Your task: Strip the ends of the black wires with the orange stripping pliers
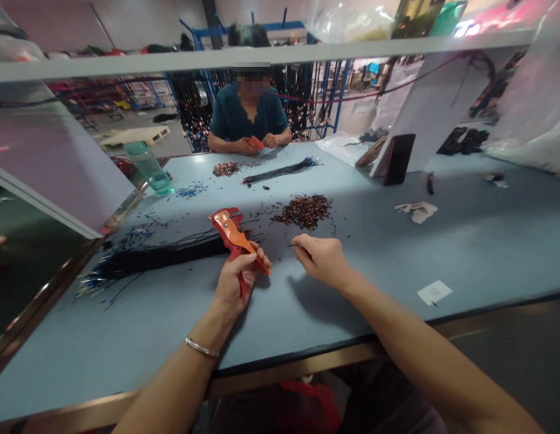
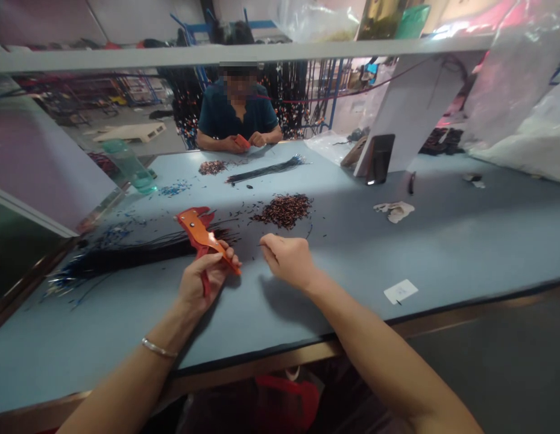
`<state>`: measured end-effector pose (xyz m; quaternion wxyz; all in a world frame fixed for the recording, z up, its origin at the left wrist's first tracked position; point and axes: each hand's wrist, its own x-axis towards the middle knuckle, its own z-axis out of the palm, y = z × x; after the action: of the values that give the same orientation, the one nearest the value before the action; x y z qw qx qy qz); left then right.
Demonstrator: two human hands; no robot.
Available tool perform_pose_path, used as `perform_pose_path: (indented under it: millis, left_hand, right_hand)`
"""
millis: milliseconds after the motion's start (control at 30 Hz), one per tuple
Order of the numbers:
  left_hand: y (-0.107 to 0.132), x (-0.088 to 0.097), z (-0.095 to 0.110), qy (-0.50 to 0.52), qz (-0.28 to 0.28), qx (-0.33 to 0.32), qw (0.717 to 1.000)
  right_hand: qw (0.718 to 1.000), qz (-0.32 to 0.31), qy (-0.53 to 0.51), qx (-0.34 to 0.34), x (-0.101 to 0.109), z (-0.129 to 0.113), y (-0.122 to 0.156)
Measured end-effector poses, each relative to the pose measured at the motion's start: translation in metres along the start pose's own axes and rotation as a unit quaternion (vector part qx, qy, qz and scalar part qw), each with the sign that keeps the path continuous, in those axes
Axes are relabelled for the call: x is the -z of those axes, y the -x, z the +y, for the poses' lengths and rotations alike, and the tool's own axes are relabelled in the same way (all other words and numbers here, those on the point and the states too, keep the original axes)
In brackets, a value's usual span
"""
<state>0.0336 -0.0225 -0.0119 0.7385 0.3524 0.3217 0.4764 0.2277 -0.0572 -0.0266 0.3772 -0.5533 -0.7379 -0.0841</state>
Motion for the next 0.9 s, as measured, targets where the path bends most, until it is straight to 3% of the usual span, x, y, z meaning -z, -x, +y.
perform_pose_path:
  millis: [200, 467, 533, 633, 733, 800, 900]
  left_hand:
    - [-0.004, 0.002, 0.002, 0.057, 0.043, 0.027, 0.997]
    - [-0.003, 0.000, -0.001, 0.069, 0.035, 0.040, 0.996]
    - [-0.002, 0.000, 0.000, 0.070, 0.029, 0.044, 0.996]
    - [0.002, -0.001, 0.002, 0.070, -0.011, 0.059, 0.996]
    - [0.005, 0.000, 0.003, 0.062, -0.092, 0.099, 0.989]
    - [0.007, 0.002, 0.003, 0.056, -0.143, 0.129, 0.980]
    - [0.007, 0.004, 0.000, 0.035, -0.196, 0.158, 0.967]
  right_hand:
    - [0.984, -0.151, 0.009, -0.095, -0.013, -0.009, 0.001]
    - [0.969, -0.226, 0.059, -0.078, -0.024, -0.020, -0.005]
    - [0.961, -0.235, 0.097, -0.104, -0.024, -0.015, -0.009]
    - [0.944, -0.218, 0.166, -0.185, -0.018, 0.005, -0.015]
    - [0.935, -0.169, 0.182, -0.254, -0.007, 0.026, -0.016]
    - [0.945, -0.110, 0.135, -0.277, -0.002, 0.034, -0.015]
    - [0.967, -0.020, -0.003, -0.253, 0.004, 0.036, -0.015]
